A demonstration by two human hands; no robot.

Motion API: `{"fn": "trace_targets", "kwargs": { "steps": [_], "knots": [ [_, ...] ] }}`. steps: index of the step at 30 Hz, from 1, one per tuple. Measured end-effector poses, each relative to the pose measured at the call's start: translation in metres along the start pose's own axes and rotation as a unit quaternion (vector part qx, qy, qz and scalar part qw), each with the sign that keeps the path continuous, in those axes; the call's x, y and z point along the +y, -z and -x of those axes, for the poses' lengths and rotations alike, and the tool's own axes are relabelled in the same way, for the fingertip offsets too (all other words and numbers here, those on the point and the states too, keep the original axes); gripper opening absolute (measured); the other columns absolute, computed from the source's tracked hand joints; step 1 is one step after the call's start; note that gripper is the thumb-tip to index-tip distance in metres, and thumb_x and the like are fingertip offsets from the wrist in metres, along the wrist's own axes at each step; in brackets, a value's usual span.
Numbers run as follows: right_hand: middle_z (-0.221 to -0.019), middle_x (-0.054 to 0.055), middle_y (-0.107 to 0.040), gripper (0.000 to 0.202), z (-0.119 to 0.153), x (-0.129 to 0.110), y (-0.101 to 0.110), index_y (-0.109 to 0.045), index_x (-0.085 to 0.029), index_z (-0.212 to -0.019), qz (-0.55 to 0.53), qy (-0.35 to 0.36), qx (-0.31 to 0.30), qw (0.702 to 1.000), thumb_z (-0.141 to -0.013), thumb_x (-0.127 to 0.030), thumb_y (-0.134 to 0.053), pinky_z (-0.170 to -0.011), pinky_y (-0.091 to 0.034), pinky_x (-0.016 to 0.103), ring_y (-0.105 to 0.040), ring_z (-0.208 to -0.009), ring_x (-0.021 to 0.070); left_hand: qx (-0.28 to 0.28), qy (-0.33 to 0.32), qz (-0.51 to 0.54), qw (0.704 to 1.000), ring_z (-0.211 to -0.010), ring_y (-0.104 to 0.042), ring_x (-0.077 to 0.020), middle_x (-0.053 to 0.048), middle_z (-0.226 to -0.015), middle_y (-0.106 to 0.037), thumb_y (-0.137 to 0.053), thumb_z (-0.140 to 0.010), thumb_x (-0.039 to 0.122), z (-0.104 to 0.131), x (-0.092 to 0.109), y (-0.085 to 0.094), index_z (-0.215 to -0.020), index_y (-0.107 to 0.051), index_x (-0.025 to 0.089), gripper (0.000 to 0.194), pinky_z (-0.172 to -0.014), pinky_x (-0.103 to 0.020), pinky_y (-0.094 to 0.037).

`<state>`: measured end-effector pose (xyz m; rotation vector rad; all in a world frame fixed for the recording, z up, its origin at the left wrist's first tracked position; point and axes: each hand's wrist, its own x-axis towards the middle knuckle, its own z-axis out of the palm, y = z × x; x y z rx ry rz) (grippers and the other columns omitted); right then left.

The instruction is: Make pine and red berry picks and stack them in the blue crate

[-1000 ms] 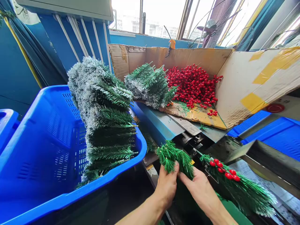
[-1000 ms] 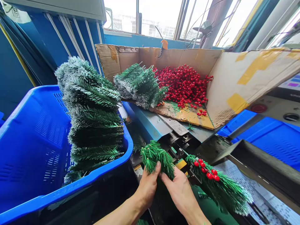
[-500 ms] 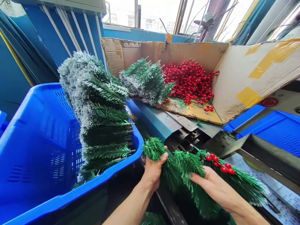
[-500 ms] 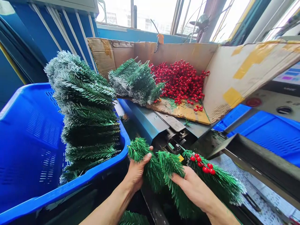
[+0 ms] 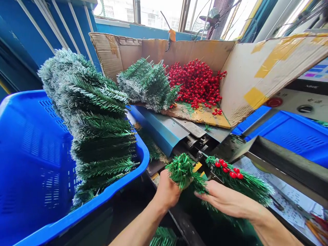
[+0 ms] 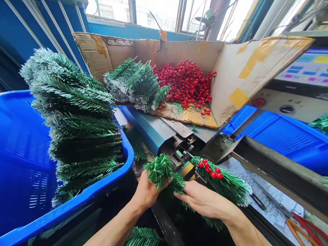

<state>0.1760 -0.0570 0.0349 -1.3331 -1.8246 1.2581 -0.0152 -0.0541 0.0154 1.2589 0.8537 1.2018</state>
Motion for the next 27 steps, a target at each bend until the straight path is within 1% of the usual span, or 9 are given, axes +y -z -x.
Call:
{"fn": "trace_targets", "kwargs": {
  "steps": [3,8,10,12,14,16,18,21,27],
  "knots": [
    [-0.081,0.000,-0.068,0.014,0.004,0.008,-0.003,-0.069,-0.025,-0.085,0.193,0.042,-0.097,0.976,-0.085,-0.029,-0.056,-0.071,-0.053,0.029,-0.062,-0.072,0.0199,0.015,0.026,0.025,0.999,-0.075,-0.058,-0.0196,-0.004,-0.081,-0.070,-0.076,-0.069,0.030,-0.002,-0.005,-0.004,-0.080,-0.072,0.016,0.018,-0.072,-0.030,-0.046],
    [-0.096,0.007,-0.067,0.028,0.009,0.012,-0.016,-0.064,-0.021,-0.113,0.332,0.192,0.114,0.916,-0.095,-0.022,-0.042,-0.078,-0.052,0.031,-0.064,-0.087,0.0205,0.082,0.110,0.161,0.977,-0.077,-0.060,-0.0171,-0.001,-0.084,-0.069,-0.079,-0.064,0.024,-0.011,-0.008,-0.003,-0.089,-0.068,0.017,0.028,-0.076,-0.030,-0.047],
    [-0.097,0.007,-0.066,0.030,0.009,0.011,-0.014,-0.060,-0.019,-0.119,0.338,0.256,0.130,0.896,-0.097,-0.017,-0.040,-0.076,-0.052,0.026,-0.064,-0.087,0.0171,0.073,0.115,0.162,0.977,-0.076,-0.060,-0.0164,-0.001,-0.083,-0.069,-0.080,-0.061,0.023,-0.017,-0.006,-0.003,-0.088,-0.069,0.016,0.030,-0.076,-0.029,-0.047],
    [-0.097,0.007,-0.066,0.030,0.007,0.009,-0.005,-0.060,-0.018,-0.118,0.359,0.279,0.139,0.880,-0.097,-0.014,-0.039,-0.074,-0.051,0.024,-0.064,-0.086,0.0153,0.132,0.112,0.182,0.968,-0.075,-0.060,-0.0161,-0.002,-0.081,-0.069,-0.081,-0.061,0.024,-0.022,-0.006,-0.004,-0.087,-0.068,0.015,0.031,-0.075,-0.030,-0.047],
    [-0.097,0.006,-0.066,0.029,0.002,0.008,0.008,-0.061,-0.017,-0.116,0.410,0.258,0.171,0.858,-0.097,-0.015,-0.039,-0.072,-0.049,0.024,-0.064,-0.085,0.0156,0.240,0.102,0.226,0.939,-0.077,-0.061,-0.0166,-0.002,-0.081,-0.069,-0.080,-0.061,0.028,-0.027,-0.010,-0.006,-0.087,-0.067,0.014,0.032,-0.076,-0.031,-0.048],
    [-0.093,0.005,-0.066,0.028,-0.006,0.007,0.019,-0.063,-0.018,-0.113,0.480,0.210,0.222,0.822,-0.097,-0.019,-0.040,-0.065,-0.047,0.025,-0.063,-0.081,0.0163,0.286,0.093,0.243,0.922,-0.081,-0.063,-0.0175,-0.004,-0.085,-0.069,-0.080,-0.061,0.029,-0.030,-0.017,-0.008,-0.090,-0.066,0.014,0.035,-0.078,-0.031,-0.049],
    [-0.086,0.002,-0.065,0.024,-0.018,0.005,0.026,-0.066,-0.022,-0.108,0.553,0.139,0.262,0.779,-0.096,-0.021,-0.045,-0.056,-0.041,0.026,-0.062,-0.075,0.0171,0.250,0.089,0.221,0.938,-0.084,-0.064,-0.0179,-0.005,-0.090,-0.070,-0.080,-0.063,0.028,-0.031,-0.022,-0.008,-0.095,-0.065,0.014,0.039,-0.079,-0.031,-0.049],
    [-0.078,0.000,-0.062,0.018,-0.037,0.002,0.027,-0.068,-0.025,-0.101,0.635,0.047,0.246,0.731,-0.090,-0.017,-0.056,-0.054,-0.033,0.028,-0.058,-0.072,0.0180,0.225,0.067,0.165,0.958,-0.087,-0.064,-0.0184,-0.007,-0.098,-0.069,-0.077,-0.067,0.030,-0.040,-0.024,-0.004,-0.109,-0.061,0.014,0.047,-0.083,-0.034,-0.050],
    [-0.077,-0.001,-0.060,0.017,-0.059,0.007,0.024,-0.068,-0.026,-0.098,0.658,-0.007,0.200,0.726,-0.089,-0.015,-0.059,-0.057,-0.031,0.027,-0.056,-0.072,0.0168,0.339,-0.079,-0.049,0.936,-0.125,-0.050,-0.0223,-0.012,-0.139,-0.048,-0.077,-0.068,0.030,-0.085,-0.017,0.023,-0.143,-0.023,0.021,0.093,-0.110,-0.039,-0.033]
  ]
}}
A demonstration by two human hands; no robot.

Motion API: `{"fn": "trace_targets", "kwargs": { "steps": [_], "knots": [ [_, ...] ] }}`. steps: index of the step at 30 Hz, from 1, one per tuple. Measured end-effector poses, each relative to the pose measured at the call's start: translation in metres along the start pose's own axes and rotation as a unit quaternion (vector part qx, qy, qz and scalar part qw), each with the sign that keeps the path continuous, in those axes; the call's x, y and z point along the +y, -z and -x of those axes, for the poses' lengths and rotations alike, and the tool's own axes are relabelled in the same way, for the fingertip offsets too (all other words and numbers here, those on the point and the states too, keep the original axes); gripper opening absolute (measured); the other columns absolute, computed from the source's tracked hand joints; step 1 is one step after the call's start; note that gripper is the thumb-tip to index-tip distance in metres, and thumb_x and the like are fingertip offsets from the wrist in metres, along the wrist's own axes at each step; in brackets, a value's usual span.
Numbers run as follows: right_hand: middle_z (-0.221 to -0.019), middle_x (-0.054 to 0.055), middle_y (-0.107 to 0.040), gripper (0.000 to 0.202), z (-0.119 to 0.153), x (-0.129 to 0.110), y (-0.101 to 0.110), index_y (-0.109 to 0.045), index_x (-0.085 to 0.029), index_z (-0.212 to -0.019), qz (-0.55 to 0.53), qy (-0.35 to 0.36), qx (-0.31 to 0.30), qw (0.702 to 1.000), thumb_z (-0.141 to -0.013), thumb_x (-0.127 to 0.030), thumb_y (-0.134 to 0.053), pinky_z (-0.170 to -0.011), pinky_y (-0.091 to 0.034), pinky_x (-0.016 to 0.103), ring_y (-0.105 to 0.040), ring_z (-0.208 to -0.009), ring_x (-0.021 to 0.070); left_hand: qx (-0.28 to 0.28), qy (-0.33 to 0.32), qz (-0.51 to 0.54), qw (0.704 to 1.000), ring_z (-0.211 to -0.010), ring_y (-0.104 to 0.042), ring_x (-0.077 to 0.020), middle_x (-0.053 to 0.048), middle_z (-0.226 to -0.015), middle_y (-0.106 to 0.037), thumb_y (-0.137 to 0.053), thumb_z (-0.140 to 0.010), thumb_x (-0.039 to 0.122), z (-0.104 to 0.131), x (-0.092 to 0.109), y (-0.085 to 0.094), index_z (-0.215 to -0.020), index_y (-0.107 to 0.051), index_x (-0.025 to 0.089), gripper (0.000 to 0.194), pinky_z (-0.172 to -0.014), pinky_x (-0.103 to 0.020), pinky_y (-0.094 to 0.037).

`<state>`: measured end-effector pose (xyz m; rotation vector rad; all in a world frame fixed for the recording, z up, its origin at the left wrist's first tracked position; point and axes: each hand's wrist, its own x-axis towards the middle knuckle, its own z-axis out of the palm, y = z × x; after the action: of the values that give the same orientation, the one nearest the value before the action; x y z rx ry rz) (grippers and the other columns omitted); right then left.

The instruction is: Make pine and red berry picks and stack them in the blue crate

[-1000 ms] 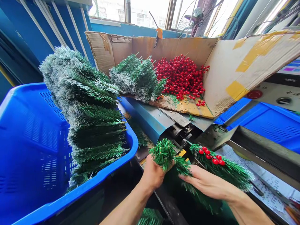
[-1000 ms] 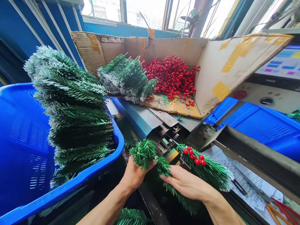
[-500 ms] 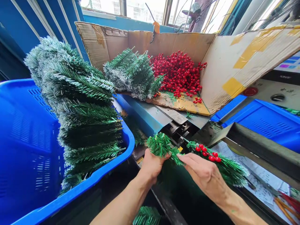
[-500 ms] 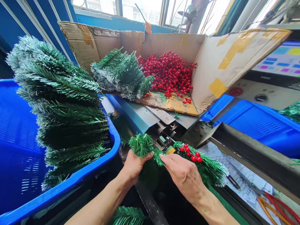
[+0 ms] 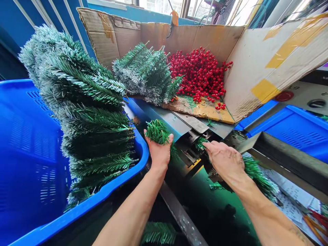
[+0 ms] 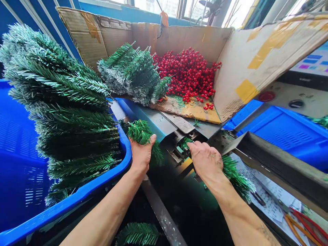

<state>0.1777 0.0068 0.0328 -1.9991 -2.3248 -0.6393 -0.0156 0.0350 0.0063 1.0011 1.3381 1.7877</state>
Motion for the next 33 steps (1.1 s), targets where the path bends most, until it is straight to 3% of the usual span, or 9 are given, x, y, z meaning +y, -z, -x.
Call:
{"fn": "trace_targets", "kwargs": {
  "steps": [3,5,10,14,18,22,25,28,33],
  "knots": [
    [-0.077,-0.001,-0.060,0.013,-0.001,0.000,-0.005,-0.068,-0.027,-0.097,-0.011,-0.017,-0.001,1.000,-0.090,-0.020,-0.060,-0.055,-0.030,0.027,-0.056,-0.072,0.0165,0.041,-0.008,-0.135,0.990,-0.143,-0.021,-0.0271,-0.019,-0.155,-0.020,-0.081,-0.063,0.032,-0.012,-0.006,-0.001,-0.148,-0.003,0.017,0.117,-0.118,-0.043,-0.018],
    [-0.078,-0.001,-0.060,0.011,0.000,0.000,-0.007,-0.068,-0.027,-0.097,-0.013,-0.027,0.003,1.000,-0.091,-0.023,-0.060,-0.055,-0.030,0.027,-0.056,-0.073,0.0166,0.031,-0.012,-0.200,0.979,-0.146,-0.007,-0.0289,-0.022,-0.157,-0.008,-0.081,-0.063,0.034,-0.010,-0.010,-0.001,-0.148,0.002,0.012,0.121,-0.118,-0.045,-0.012],
    [-0.081,0.002,-0.062,0.015,0.004,-0.005,-0.012,-0.067,-0.024,-0.100,-0.030,-0.034,0.018,0.999,-0.091,-0.019,-0.057,-0.052,-0.031,0.027,-0.056,-0.076,0.0180,-0.008,-0.125,-0.253,0.959,-0.146,-0.003,-0.0270,-0.019,-0.158,-0.001,-0.069,-0.077,0.031,0.011,-0.021,0.006,-0.149,0.007,0.018,0.105,-0.118,-0.046,-0.012],
    [-0.099,0.006,-0.063,0.022,0.007,-0.005,-0.022,-0.066,-0.020,-0.105,-0.127,-0.031,0.112,0.985,-0.093,-0.017,-0.048,-0.063,-0.044,0.027,-0.057,-0.088,0.0211,-0.012,-0.192,-0.278,0.941,-0.146,-0.002,-0.0262,-0.018,-0.158,0.000,-0.055,-0.087,0.027,0.008,-0.029,0.006,-0.149,0.003,0.019,0.085,-0.118,-0.045,-0.012],
    [-0.114,0.012,-0.058,0.031,-0.002,-0.004,-0.030,-0.057,-0.015,-0.120,-0.243,-0.028,0.221,0.944,-0.096,-0.025,-0.040,-0.089,-0.048,0.038,-0.055,-0.103,0.0250,0.024,-0.127,-0.330,0.935,-0.146,0.000,-0.0295,-0.020,-0.158,0.001,-0.053,-0.085,0.019,-0.023,-0.030,0.000,-0.149,-0.006,0.015,0.079,-0.117,-0.047,-0.014],
    [-0.120,0.017,-0.055,0.039,-0.005,-0.008,-0.027,-0.047,-0.009,-0.131,-0.222,-0.006,0.234,0.946,-0.098,-0.027,-0.038,-0.097,-0.044,0.043,-0.051,-0.112,0.0278,0.044,-0.079,-0.417,0.905,-0.144,0.001,-0.0359,-0.025,-0.156,0.000,-0.055,-0.081,0.013,-0.039,-0.025,-0.004,-0.146,-0.020,0.008,0.075,-0.116,-0.053,-0.012],
    [-0.126,0.021,-0.052,0.050,0.011,-0.008,-0.022,-0.036,-0.004,-0.140,-0.105,-0.019,0.216,0.971,-0.097,-0.029,-0.043,-0.096,-0.043,0.045,-0.050,-0.113,0.0320,0.019,-0.135,-0.459,0.878,-0.144,0.001,-0.0359,-0.026,-0.156,-0.002,-0.055,-0.085,0.023,-0.018,-0.023,0.002,-0.146,-0.020,0.007,0.072,-0.115,-0.055,-0.015],
    [-0.119,0.022,-0.058,0.055,0.030,-0.003,-0.023,-0.035,0.000,-0.139,-0.012,-0.006,0.171,0.985,-0.096,-0.032,-0.046,-0.090,-0.043,0.045,-0.057,-0.100,0.0333,-0.061,-0.191,-0.507,0.839,-0.145,-0.007,-0.0333,-0.023,-0.156,-0.013,-0.052,-0.088,0.030,0.019,-0.028,0.013,-0.146,-0.022,0.008,0.069,-0.115,-0.054,-0.019],
    [-0.110,0.019,-0.063,0.048,0.050,0.005,-0.025,-0.044,-0.009,-0.134,-0.016,0.004,0.136,0.991,-0.096,-0.038,-0.042,-0.081,-0.042,0.042,-0.059,-0.092,0.0322,-0.139,-0.158,-0.541,0.815,-0.142,-0.021,-0.0336,-0.024,-0.153,-0.023,-0.051,-0.088,0.025,0.039,-0.045,0.027,-0.142,-0.033,0.007,0.059,-0.111,-0.052,-0.030]
  ]
}}
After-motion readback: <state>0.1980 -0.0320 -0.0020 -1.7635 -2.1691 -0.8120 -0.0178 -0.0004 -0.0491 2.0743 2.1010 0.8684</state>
